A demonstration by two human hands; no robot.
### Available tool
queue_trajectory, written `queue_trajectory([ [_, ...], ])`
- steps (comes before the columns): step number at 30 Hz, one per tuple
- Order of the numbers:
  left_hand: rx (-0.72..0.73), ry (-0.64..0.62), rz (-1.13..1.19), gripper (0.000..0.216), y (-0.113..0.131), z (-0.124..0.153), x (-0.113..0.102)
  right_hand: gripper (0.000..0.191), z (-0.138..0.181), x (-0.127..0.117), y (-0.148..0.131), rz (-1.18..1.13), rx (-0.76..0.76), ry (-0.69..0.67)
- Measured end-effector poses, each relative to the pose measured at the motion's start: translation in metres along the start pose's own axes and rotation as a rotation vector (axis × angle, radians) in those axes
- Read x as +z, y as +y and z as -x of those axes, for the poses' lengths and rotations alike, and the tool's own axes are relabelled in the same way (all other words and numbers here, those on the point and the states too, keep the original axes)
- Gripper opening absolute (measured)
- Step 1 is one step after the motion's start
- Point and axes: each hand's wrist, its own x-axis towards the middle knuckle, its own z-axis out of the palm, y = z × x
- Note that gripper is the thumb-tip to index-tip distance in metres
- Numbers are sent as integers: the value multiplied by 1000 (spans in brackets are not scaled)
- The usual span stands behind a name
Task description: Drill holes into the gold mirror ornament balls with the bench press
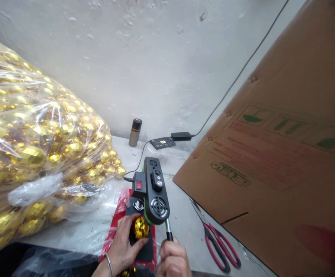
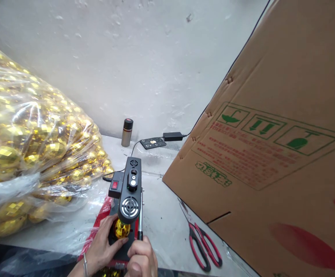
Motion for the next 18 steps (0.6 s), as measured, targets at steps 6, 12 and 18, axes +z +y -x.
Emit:
queue_trajectory([
  [6, -32, -5, 22, 54, -2, 0, 2, 43, 4, -7, 1, 11, 65, -90],
  [12, -25, 12, 22, 51, -2, -1, 2, 43, 17, -1, 16, -74, -91, -39],
  [18, -8, 19, 13, 51, -4, 0, 4, 42, 35, 6, 23, -52, -48, 13],
])
